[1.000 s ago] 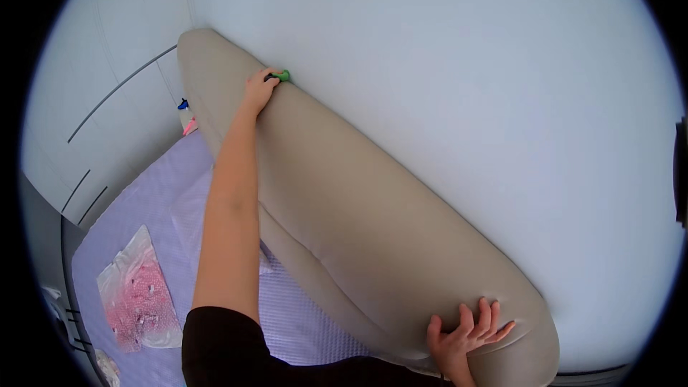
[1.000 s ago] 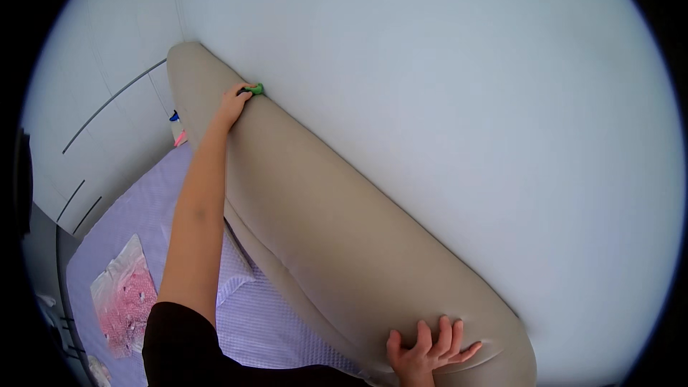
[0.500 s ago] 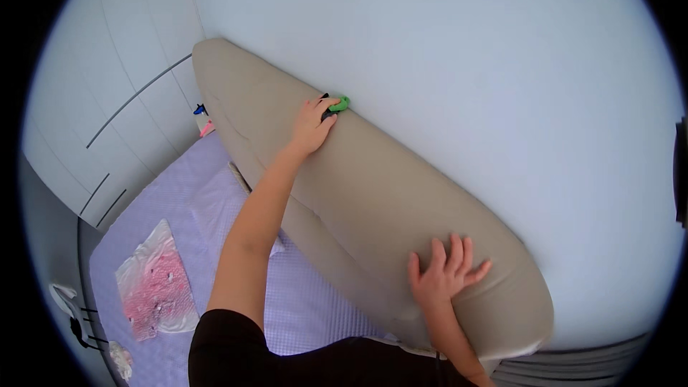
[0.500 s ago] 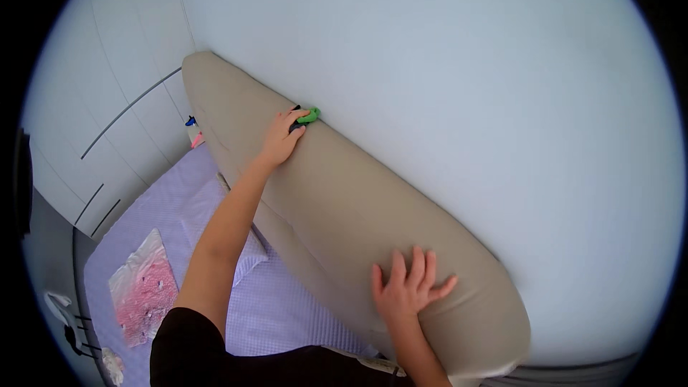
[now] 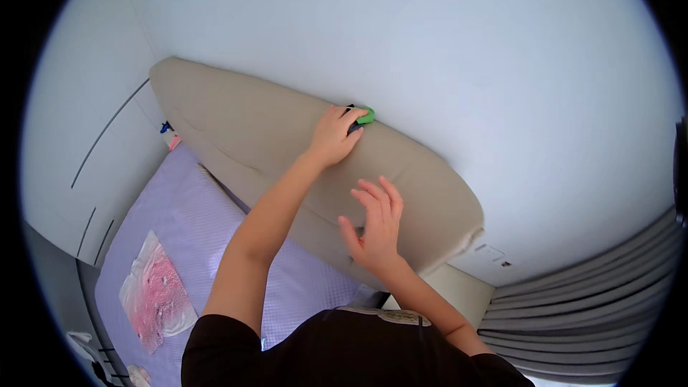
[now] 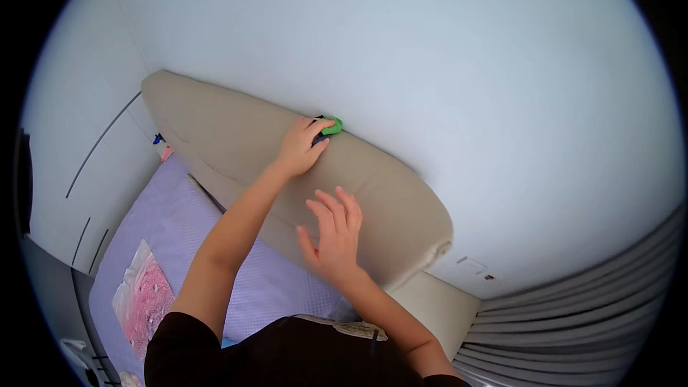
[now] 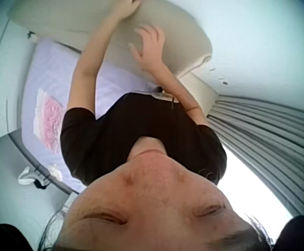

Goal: The person wipes a desk, the top of a printer, a nightstand, and a headboard using a cloth, then rinses and wrings the cloth in a basin of water and carries the basin into another room to empty it.

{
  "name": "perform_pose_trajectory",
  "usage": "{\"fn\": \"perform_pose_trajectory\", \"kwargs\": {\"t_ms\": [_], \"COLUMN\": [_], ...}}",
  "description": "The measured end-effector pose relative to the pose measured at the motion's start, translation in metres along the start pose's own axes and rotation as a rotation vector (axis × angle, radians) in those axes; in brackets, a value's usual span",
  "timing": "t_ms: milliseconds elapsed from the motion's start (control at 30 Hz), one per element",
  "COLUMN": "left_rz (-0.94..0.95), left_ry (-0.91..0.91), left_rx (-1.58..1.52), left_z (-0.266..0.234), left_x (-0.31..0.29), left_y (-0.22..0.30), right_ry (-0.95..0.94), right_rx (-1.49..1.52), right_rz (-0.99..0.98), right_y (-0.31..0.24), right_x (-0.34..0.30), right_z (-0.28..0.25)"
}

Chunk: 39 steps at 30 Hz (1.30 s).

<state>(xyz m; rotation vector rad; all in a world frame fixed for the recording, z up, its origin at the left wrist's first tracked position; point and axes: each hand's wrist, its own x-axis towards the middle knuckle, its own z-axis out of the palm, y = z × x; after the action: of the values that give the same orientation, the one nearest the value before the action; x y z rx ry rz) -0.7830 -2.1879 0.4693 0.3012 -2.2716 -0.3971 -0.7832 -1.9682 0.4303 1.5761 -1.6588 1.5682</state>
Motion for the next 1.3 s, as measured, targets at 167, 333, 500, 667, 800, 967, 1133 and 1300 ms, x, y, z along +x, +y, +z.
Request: {"fn": "perform_pose_trajectory", "kwargs": {"t_ms": [167,333,500,667,800,967,1133,1300], "left_rz": [0.188,0.212,0.174,0.270,0.178,-0.851,-1.171,-1.100], "left_ry": [-0.109,-0.232,-0.232,-0.083,-0.021,0.149,0.486,0.949], "left_rx": [0.131,0.087,-0.063,-0.014,0.018,-0.984,-1.540,-1.779], "left_z": [0.067,0.095,0.106,0.132,0.134,0.129,0.100,0.059], "left_x": [-0.009,-0.020,-0.062,-0.119,-0.180,-0.299,-0.413,-0.504], "left_y": [0.098,0.173,0.245,0.301,0.351,0.382,0.407,0.447], "right_ry": [0.010,0.060,0.078,0.060,0.097,-0.059,-0.226,-0.526], "right_rx": [0.050,0.089,0.139,0.245,0.348,0.590,0.817,0.997], "right_rz": [0.070,0.080,0.104,0.067,0.070,0.111,0.298,0.384], "right_y": [0.010,0.014,0.017,0.008,0.006,-0.019,-0.058,-0.126], "right_x": [-0.022,-0.047,-0.081,-0.111,-0.131,-0.165,-0.213,-0.260], "right_z": [-0.091,-0.150,-0.208,-0.261,-0.282,-0.281,-0.280,-0.265]}}
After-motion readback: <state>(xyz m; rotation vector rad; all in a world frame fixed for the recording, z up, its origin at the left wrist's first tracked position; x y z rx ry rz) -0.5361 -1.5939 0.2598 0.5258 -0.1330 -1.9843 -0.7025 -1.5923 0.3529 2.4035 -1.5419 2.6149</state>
